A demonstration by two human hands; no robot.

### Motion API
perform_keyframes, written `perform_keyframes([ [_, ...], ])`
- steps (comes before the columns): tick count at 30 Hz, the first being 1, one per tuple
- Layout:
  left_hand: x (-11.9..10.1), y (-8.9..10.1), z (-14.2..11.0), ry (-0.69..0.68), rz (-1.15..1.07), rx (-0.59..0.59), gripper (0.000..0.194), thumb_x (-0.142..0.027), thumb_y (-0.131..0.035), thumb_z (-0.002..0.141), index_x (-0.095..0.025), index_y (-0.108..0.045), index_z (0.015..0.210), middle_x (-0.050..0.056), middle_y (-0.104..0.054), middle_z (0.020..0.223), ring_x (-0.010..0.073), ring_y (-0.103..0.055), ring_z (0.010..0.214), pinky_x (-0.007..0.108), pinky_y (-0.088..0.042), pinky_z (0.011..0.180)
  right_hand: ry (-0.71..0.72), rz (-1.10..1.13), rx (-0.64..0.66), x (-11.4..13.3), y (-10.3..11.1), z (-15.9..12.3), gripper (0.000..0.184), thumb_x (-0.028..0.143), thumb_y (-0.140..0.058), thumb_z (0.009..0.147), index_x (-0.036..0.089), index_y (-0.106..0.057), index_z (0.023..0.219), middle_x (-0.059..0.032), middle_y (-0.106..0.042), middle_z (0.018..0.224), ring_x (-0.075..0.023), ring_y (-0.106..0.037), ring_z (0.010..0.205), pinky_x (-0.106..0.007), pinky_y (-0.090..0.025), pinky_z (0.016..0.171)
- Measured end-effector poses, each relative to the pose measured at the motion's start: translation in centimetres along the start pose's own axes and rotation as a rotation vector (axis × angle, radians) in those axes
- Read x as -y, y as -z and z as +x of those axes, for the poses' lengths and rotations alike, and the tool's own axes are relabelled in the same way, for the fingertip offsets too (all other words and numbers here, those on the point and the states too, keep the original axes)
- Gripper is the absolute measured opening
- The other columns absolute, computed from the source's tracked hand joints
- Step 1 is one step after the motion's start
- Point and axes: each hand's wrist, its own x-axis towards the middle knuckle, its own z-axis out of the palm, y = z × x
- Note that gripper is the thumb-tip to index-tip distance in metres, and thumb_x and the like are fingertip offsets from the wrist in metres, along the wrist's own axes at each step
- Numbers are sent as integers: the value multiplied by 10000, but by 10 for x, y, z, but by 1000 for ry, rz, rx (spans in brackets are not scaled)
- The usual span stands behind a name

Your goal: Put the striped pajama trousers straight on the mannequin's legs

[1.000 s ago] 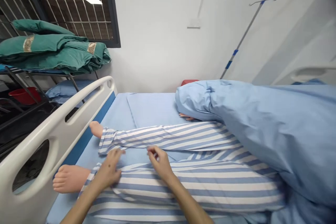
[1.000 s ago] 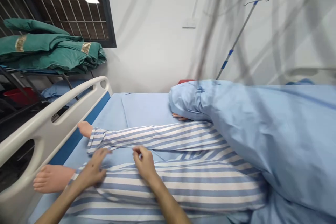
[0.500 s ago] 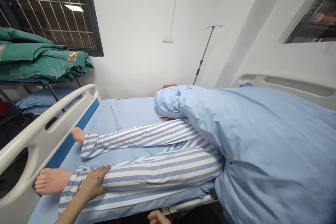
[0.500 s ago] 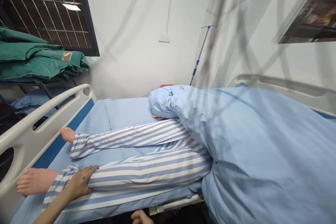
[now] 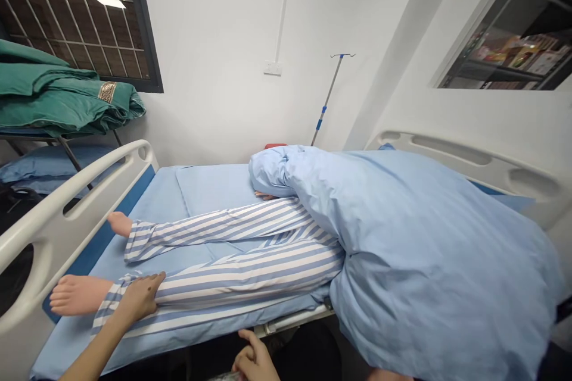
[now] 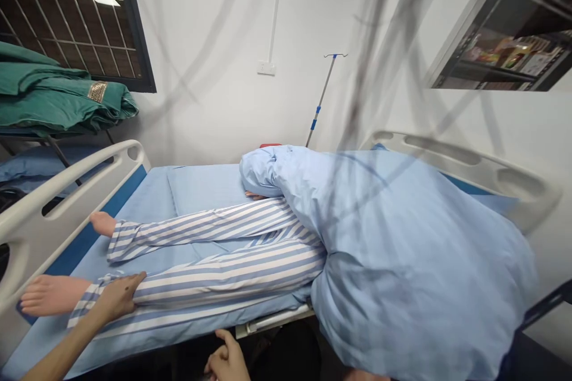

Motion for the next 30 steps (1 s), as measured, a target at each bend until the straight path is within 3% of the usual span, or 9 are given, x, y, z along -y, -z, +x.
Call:
perform_keyframes([
  [4,-1,16,-5,-30,30,-16,610,-128,-435,600,-187,-496,1204,101,-639,1081,304,-595,965,402,-422,807,2,28,49,20,-6,6,660,352,-563,612,124,-389,1207,16,-628,639,-98,-516,425,-185,-260,378],
  [9,3,72,-15,-33,20,-68,496,-165,-464,598,-203,-543,1086,84,-659,999,314,-591,900,401,-399,780,-55,83,106,37,-9,22,653,355,-597,596,118,-406,1173,-12,-655,649,-103,-544,438,-174,-283,387],
  [13,1,119,-24,-58,44,-116,395,-189,-497,622,-217,-555,1012,77,-663,960,288,-580,833,366,-373,755,-76,280,19,54,8,44,577,378,-613,571,144,-467,1078,-18,-650,650,-89,-518,427,-168,-288,393],
  [16,-1,134,-28,-69,75,-137,353,-195,-495,638,-217,-553,985,71,-660,924,271,-579,786,341,-366,714,35,358,-47,68,31,56,367,342,-618,557,148,-550,861,-16,-633,659,-62,-466,425,-177,-302,414],
  [20,0,126,-30,-57,53,-148,420,-201,-480,608,-226,-551,1022,64,-659,962,294,-592,838,345,-382,697,142,233,8,77,53,57,222,240,-607,524,127,-597,716,-26,-626,698,-56,-439,437,-198,-312,430],
  [25,-5,95,-28,18,-47,-161,574,-204,-476,534,-236,-533,1105,57,-632,1099,303,-565,1016,355,-408,790,263,187,39,96,64,40,262,237,-596,572,146,-639,814,-36,-637,787,-76,-445,475,-228,-357,472],
  [30,-30,72,-23,107,-159,-98,598,-257,-488,558,-234,-486,1155,56,-617,1118,299,-560,1029,341,-420,779,387,181,103,134,73,16,335,269,-628,616,168,-649,935,-38,-637,838,-93,-439,530,-247,-377,516],
])
